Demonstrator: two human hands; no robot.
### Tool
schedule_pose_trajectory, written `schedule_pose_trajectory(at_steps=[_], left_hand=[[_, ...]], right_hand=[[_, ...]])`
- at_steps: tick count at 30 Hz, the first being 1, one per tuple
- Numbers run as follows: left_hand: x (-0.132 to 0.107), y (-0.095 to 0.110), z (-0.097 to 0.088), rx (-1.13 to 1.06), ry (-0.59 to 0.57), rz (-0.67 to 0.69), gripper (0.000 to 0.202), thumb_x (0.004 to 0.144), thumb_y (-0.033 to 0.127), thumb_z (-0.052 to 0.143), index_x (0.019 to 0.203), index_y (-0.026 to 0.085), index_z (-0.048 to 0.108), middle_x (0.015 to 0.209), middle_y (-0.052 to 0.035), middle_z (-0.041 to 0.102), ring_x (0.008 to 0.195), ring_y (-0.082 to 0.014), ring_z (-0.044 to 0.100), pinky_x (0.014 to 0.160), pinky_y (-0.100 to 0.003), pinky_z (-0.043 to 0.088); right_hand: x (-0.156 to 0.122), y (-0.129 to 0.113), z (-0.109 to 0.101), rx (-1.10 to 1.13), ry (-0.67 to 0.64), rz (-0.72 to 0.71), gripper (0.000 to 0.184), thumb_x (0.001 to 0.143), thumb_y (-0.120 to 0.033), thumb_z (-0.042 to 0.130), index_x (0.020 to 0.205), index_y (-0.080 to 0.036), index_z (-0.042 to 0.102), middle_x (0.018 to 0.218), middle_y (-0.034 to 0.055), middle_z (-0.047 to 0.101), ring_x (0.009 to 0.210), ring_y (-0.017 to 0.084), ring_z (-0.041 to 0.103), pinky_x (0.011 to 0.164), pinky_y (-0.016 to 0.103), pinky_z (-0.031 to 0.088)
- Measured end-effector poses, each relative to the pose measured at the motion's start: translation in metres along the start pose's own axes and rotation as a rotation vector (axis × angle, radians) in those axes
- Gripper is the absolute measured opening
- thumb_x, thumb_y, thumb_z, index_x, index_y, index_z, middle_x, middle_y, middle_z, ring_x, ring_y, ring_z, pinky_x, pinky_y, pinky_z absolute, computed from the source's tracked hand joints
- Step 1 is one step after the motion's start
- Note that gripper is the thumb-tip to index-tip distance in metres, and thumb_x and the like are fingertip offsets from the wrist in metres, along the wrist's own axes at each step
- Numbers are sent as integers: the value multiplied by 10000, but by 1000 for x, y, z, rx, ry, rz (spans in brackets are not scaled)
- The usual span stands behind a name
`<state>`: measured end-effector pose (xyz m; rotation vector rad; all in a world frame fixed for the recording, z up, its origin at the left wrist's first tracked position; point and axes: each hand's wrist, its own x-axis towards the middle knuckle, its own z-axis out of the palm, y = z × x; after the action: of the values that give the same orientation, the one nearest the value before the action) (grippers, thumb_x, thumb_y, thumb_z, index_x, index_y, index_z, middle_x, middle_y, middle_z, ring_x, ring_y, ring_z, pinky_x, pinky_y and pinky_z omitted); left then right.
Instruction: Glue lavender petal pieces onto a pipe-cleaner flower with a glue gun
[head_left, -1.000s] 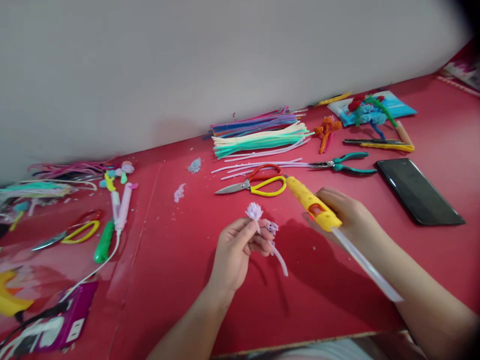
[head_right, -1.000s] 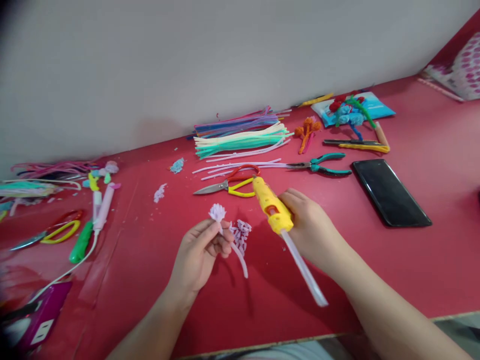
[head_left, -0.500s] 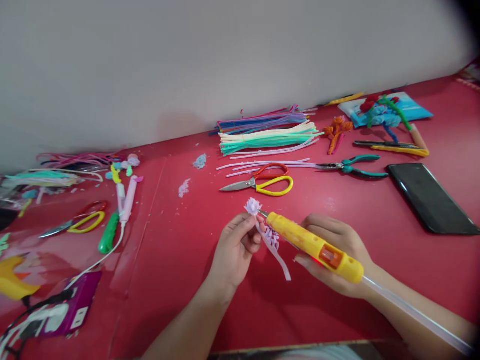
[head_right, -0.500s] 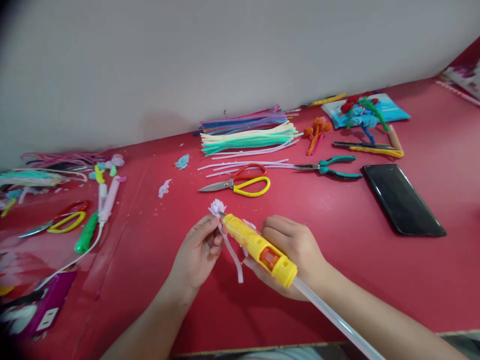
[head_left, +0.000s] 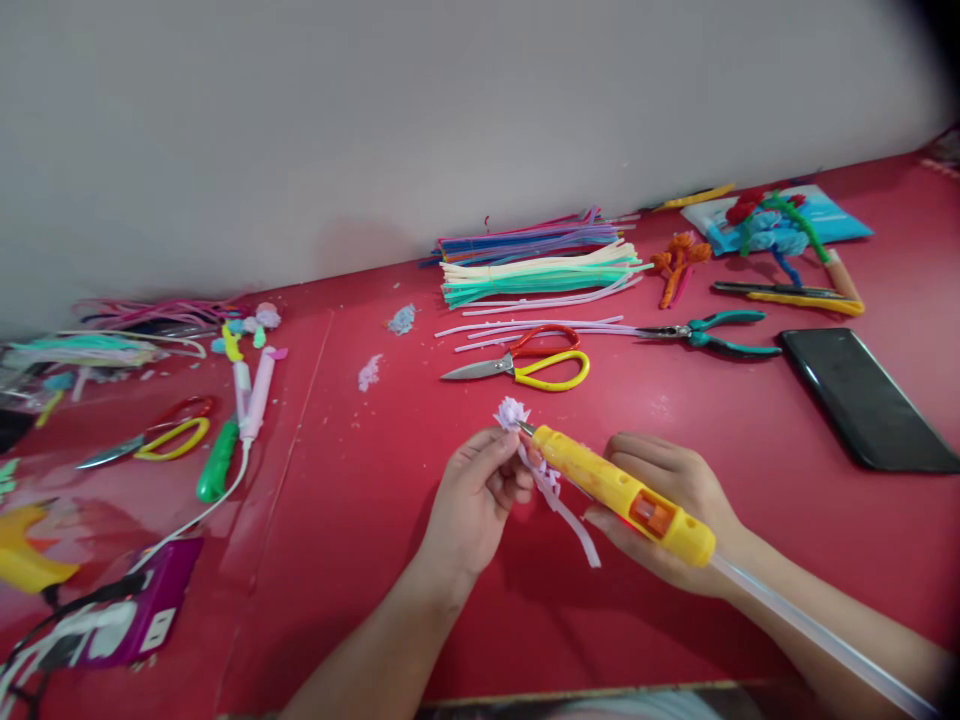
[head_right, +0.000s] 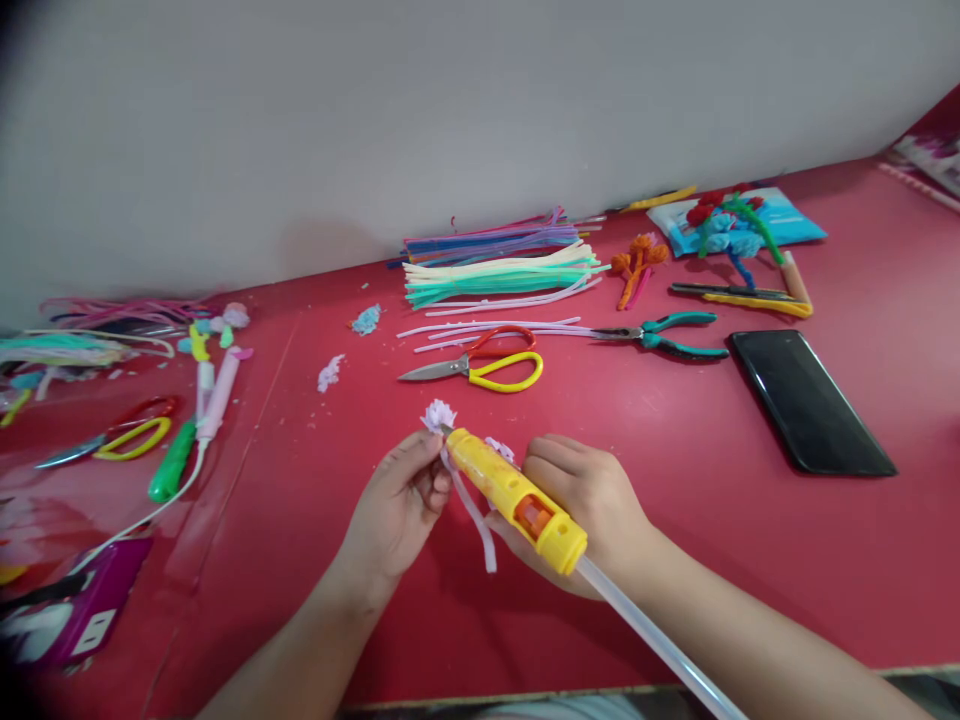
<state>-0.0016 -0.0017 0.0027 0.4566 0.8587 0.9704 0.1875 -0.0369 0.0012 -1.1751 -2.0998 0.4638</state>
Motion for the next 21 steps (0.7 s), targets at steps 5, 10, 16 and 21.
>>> schedule_pose_trajectory(at_steps=[5,10,16,21], left_hand=[[0,0,-1,-4,4,5,135,812,161,605,688,137,652,573,31,622,467,-24,550,431,-85,437],[0,1,0,4,20,4,113,806,171,615,710,136,663,578,31,627,468,-26,551,430,-88,442],[-1,1,1,26,42,6,104,778,185,644,687,138,658,572,30,622,457,-29,540,422,-94,437],[-1,2,2,34,60,3,112,763,198,658,670,135,651,571,24,623,450,-29,531,416,-90,427]], right_hand=[[-1,0,1,-12,-4,-3,203,810,-241,540,659,-202,410,636,-10,402,565,126,378,526,267,305],[0,0,1,-9,14,-11,195,814,-224,532,665,-203,409,631,-15,393,565,123,368,527,266,303],[0,0,1,-9,8,-7,207,807,-225,542,657,-204,400,626,-18,385,552,121,362,517,267,286],[1,-1,1,-12,29,-13,204,810,-221,533,654,-207,402,620,-18,393,545,123,372,514,265,291]])
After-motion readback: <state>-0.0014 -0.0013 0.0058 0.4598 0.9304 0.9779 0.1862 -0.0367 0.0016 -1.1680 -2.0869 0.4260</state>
